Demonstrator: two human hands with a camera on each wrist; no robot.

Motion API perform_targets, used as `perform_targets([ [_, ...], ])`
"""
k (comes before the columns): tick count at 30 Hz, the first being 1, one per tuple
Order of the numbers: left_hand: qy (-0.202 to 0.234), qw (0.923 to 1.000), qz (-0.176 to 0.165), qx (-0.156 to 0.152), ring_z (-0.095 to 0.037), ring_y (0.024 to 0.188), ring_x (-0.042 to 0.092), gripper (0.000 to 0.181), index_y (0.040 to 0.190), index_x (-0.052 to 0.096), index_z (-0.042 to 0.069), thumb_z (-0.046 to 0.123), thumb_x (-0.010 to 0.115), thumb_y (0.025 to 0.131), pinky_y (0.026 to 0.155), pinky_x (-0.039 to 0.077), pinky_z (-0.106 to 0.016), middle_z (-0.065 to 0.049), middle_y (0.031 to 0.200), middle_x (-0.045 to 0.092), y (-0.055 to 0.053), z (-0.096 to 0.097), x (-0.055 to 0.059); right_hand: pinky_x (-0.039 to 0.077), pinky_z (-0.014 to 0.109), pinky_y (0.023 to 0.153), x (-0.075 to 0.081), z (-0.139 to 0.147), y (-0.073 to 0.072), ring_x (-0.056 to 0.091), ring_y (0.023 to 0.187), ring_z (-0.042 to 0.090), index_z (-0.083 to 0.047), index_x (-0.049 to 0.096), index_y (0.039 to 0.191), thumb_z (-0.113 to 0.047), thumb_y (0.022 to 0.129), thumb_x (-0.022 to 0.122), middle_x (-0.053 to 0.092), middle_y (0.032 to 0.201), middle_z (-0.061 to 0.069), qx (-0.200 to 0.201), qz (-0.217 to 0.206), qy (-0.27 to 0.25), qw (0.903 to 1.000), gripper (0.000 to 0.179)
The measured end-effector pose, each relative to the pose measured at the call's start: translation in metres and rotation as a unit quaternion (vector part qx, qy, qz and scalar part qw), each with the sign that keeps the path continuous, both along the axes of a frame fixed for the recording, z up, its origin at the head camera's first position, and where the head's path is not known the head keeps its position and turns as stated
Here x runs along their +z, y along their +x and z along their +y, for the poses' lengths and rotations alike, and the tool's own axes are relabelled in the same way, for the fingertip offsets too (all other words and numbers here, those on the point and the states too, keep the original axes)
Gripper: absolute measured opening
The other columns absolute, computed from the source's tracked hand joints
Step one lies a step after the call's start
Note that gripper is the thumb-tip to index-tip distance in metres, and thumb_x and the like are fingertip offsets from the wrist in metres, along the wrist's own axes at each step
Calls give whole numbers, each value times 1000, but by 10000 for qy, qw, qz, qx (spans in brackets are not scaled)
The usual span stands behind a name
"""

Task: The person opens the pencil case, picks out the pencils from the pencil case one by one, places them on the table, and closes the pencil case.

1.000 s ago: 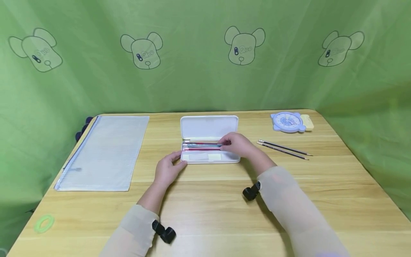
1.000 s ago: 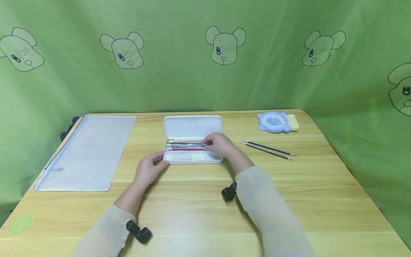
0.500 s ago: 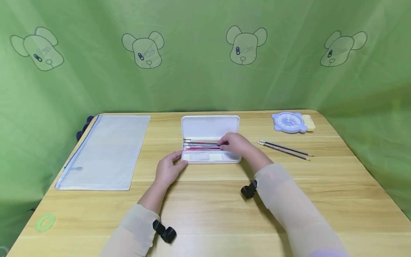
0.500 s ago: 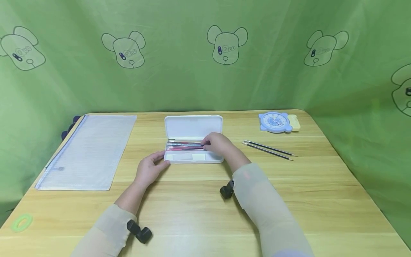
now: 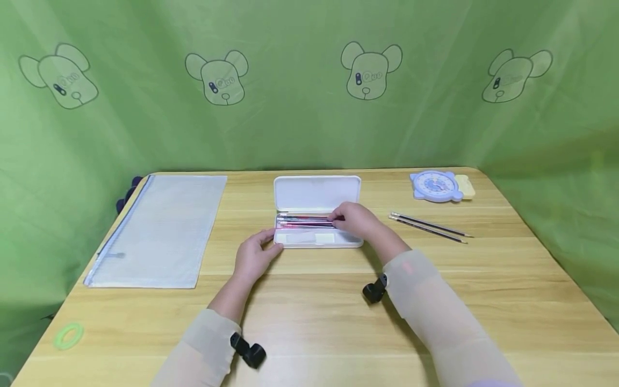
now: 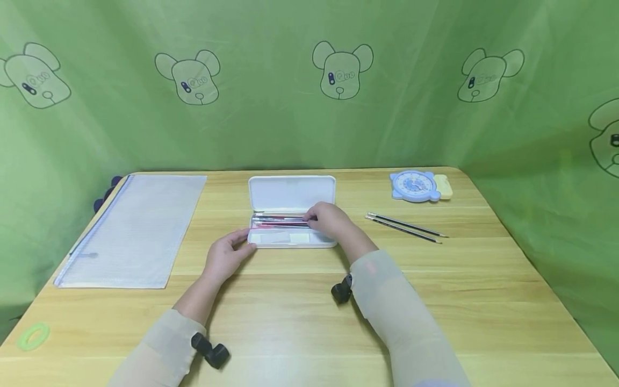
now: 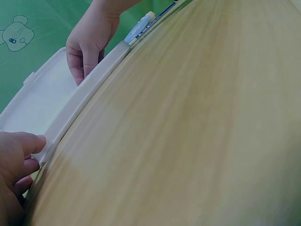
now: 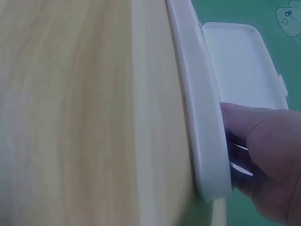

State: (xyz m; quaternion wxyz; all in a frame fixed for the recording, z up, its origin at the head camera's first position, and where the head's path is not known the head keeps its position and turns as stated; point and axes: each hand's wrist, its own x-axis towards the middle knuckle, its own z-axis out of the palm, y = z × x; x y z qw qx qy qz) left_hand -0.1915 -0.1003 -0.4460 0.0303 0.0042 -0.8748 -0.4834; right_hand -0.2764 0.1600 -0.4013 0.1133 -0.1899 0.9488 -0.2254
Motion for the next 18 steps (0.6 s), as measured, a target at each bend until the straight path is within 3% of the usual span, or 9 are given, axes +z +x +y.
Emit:
perform_targets([
  [9, -33, 10000, 5, -8, -31, 132, 53, 45, 129, 64, 8, 22, 72, 87, 115, 39, -46, -10, 132, 64, 0, 0, -1, 47, 48, 106, -1, 1, 1, 62, 113, 30, -6, 72, 110, -12, 94, 63, 71, 113, 14, 4, -18, -51, 10000, 19],
  [18, -20, 10000, 72, -39, -31, 131, 54, 45, 128, 64, 6, 21, 72, 87, 114, 40, -46, -11, 131, 65, 1, 0, -1, 50, 45, 98, 6, 14, 9, 62, 104, 27, -6, 72, 110, -15, 94, 63, 70, 109, 13, -246, 95, -652, 9975, 20],
])
